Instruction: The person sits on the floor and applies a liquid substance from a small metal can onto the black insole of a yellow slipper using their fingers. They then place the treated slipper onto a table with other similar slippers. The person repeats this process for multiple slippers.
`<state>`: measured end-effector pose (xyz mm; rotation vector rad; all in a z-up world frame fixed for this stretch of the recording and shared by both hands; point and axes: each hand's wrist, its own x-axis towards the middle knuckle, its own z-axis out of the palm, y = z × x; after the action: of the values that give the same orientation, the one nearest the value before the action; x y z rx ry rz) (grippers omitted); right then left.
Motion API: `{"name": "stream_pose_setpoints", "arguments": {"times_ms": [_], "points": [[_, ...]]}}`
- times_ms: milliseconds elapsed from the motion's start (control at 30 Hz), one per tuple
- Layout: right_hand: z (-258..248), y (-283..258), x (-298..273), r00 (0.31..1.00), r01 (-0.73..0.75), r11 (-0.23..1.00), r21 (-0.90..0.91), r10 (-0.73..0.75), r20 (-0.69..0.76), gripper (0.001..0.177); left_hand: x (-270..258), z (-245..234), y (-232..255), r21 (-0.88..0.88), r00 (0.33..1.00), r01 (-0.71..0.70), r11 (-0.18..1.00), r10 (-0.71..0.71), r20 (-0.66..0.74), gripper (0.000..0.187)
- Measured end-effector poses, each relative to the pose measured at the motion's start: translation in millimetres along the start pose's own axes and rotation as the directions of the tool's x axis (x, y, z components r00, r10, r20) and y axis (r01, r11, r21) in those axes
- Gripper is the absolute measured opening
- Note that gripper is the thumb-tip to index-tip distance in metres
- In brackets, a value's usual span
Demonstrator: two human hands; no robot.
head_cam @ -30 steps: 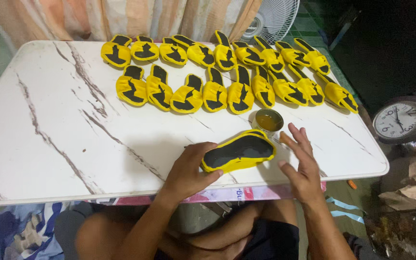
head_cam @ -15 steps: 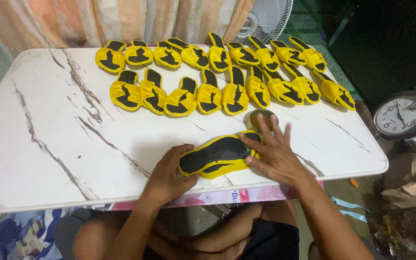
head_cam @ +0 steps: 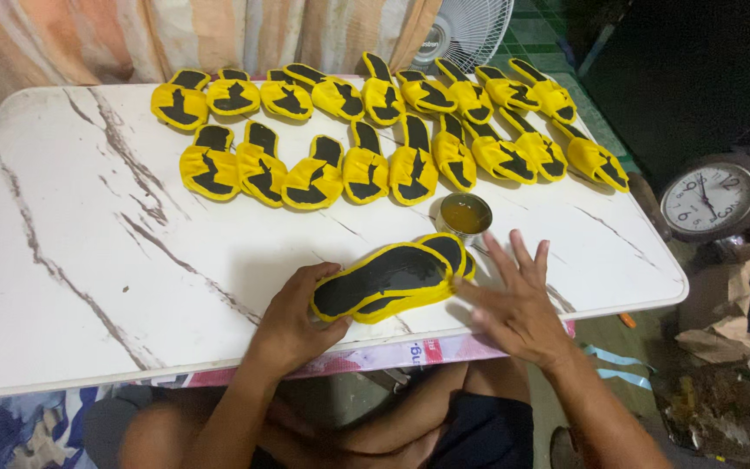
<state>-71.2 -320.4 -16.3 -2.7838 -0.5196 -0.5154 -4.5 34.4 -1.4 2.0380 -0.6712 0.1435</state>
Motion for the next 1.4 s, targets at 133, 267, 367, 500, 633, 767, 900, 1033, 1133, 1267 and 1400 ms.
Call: {"name": "stream_pose_setpoints", "arguments": {"times_ms": [133, 267, 367, 500, 633, 767, 900, 1033, 1133, 1267, 1400], "points": [[8, -24, 12, 0.992, -0.123, 0.992, -0.019, 0.122, -0.045, 0.059, -1, -1, 3, 0.004, 1.000, -0.015, 1.000, 0.015, 0.001, 0.066], [11, -52, 22, 0.984, -0.176, 0.979, -0.101, 0.172, -0.051, 0.066, -2, -3, 5, -0.019, 1.000, 0.022, 1.000, -0.021, 0.018, 0.066], [15, -76, 13, 0.964, -0.253, 0.943, -0.214, 0.228, -0.135, 0.062, -2, -3, 4, -0.035, 0.998, 0.049, 0.998, -0.048, 0.029, 0.068], [28, -108, 1, 0.956, -0.260, 0.931, -0.256, 0.210, -0.205, 0.056, -4, -3, -2, -0.043, 1.000, -0.020, 0.999, 0.020, 0.008, 0.067], [27, -103, -4, 0.947, -0.288, 0.946, -0.150, 0.258, -0.192, 0.041, -5, -1, -5, -0.043, 0.999, -0.051, 0.998, 0.051, -0.001, 0.067], [29, -86, 14, 0.922, -0.324, 0.928, -0.183, 0.267, -0.279, 0.059, -6, 0, -4, -0.022, 0.999, -0.038, 0.999, 0.038, 0.003, 0.067], [33, -107, 15, 0.929, -0.357, 0.901, -0.245, 0.315, -0.195, 0.068, -5, -2, -4, -0.017, 1.000, -0.018, 1.000, 0.019, 0.025, 0.066], [41, -134, 15, 0.950, -0.300, 0.929, -0.215, 0.270, -0.156, 0.059, -7, 0, -7, -0.020, 0.996, -0.085, 0.996, 0.085, -0.020, 0.066], [29, -134, 10, 0.958, -0.261, 0.965, 0.005, 0.260, -0.119, 0.044, -7, 0, -2, -0.006, 0.995, -0.098, 0.995, 0.098, -0.022, 0.065], [8, -96, 15, 0.891, -0.385, 0.903, 0.191, 0.418, -0.177, 0.042, 0, 13, 5, 0.014, 0.983, -0.169, 0.985, 0.170, -0.073, 0.065], [9, -70, 27, 0.889, -0.431, 0.898, -0.086, 0.406, -0.210, 0.048, 12, 29, 12, 0.061, 0.987, -0.150, 0.987, 0.153, -0.053, 0.064]]}}
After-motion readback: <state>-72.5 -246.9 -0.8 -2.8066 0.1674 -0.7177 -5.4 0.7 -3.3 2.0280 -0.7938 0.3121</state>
